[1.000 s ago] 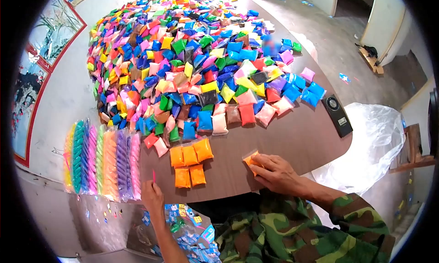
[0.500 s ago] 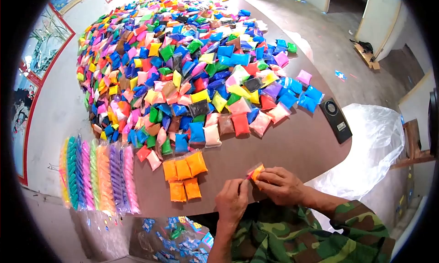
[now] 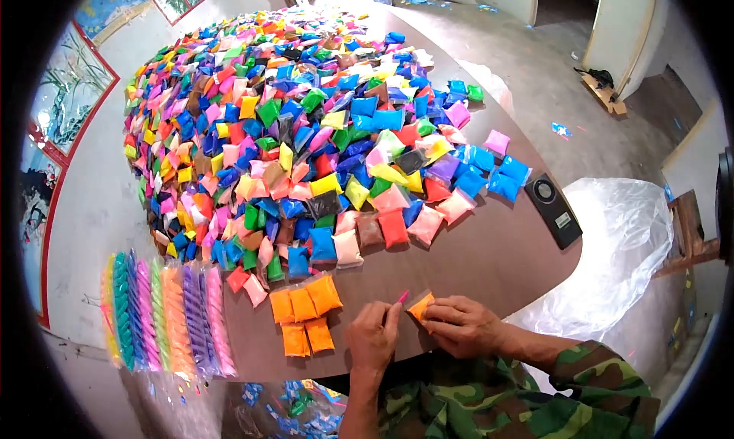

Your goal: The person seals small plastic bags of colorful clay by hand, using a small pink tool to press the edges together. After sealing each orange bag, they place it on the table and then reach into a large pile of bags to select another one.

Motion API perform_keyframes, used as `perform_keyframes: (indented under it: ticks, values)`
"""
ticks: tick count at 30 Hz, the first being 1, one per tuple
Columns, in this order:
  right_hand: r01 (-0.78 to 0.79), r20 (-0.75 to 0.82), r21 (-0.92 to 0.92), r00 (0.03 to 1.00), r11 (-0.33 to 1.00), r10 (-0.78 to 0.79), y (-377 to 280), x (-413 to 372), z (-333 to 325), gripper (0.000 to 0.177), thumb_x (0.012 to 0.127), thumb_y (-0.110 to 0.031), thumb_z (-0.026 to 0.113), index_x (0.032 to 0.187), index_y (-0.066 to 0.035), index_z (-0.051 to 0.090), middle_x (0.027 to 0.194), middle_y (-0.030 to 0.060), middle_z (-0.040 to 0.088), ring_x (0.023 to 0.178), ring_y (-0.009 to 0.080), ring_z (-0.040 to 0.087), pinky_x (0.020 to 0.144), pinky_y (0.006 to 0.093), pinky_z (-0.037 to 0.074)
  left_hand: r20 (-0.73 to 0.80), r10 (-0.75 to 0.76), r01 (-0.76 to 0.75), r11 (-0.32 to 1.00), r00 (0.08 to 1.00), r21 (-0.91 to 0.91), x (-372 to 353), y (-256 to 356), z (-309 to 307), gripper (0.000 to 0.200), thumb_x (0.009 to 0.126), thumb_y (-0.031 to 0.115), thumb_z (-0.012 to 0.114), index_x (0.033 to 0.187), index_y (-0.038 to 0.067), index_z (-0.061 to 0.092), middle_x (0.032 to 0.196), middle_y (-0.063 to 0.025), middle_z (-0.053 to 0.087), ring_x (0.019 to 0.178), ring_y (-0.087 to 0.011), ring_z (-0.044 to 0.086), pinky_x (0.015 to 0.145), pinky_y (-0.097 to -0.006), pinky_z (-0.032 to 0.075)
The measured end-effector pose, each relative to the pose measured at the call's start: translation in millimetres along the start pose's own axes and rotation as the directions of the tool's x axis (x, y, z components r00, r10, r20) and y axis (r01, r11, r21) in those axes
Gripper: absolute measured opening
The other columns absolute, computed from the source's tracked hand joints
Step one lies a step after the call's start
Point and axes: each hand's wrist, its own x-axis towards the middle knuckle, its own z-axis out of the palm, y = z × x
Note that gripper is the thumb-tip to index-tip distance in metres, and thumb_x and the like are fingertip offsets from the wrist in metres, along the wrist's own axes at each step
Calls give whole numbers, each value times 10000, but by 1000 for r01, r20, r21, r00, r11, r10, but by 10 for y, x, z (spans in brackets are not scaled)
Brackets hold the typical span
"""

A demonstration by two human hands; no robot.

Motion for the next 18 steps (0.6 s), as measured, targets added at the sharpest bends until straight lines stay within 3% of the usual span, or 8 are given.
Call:
perform_keyframes:
  ticks: [4, 7, 10, 13, 16, 18]
  values:
    - [10, -36, -16, 999, 1000, -11, -16, 29, -21, 330, 854, -70, 779, 1176, -11, 737, 1300, 146, 690, 1208, 348, 690, 1012, 446, 590, 122, -4, 31, 975, 992, -218, -7, 166, 10, 178, 953, 175, 815, 902, 15, 759, 848, -166, 733, 758, -344, 724, 648, -417, 544]
    - [14, -53, -2, 998, 1000, -14, -18, 39, -42, 326, 849, -74, 786, 1168, -19, 743, 1298, 136, 693, 1202, 342, 690, 995, 443, 592, 96, 59, -43, 986, 994, -160, 37, 123, 107, 191, 953, 181, 811, 897, 8, 753, 840, -168, 731, 750, -349, 720, 648, -412, 539]
    - [12, -49, 3, 999, 1000, -12, -11, 14, -21, 322, 845, -81, 796, 1158, -22, 746, 1289, 124, 696, 1188, 327, 694, 981, 437, 592, 113, 59, -63, 998, 992, 30, 136, 102, 100, 182, 965, 199, 798, 902, 38, 741, 859, -167, 722, 775, -387, 714, 653, -447, 552]
    - [10, -34, -9, 999, 1000, -10, -8, 40, -24, 318, 847, -85, 804, 1153, -22, 748, 1278, 116, 702, 1171, 315, 698, 975, 432, 590, 103, 68, -60, 995, 992, -78, 258, 66, 66, 192, 965, 206, 796, 896, 39, 734, 847, -167, 715, 773, -386, 715, 655, -453, 554]
    - [4, -44, -19, 999, 1000, -4, 0, 14, 14, 319, 847, -82, 810, 1155, -23, 752, 1275, 113, 709, 1161, 311, 700, 975, 421, 585, 177, -8, 35, 988, 984, -153, 206, 201, -44, 207, 967, 226, 788, 883, 47, 725, 832, -168, 704, 771, -388, 713, 650, -464, 549]
    - [-8, -42, -12, 999, 1000, 7, -26, 36, -6, 320, 847, -83, 816, 1156, -23, 756, 1273, 115, 713, 1154, 311, 702, 975, 413, 582, 203, 9, 20, 990, 979, -138, 149, 221, -30, 218, 969, 238, 782, 878, 50, 721, 824, -168, 698, 771, -389, 711, 648, -467, 546]
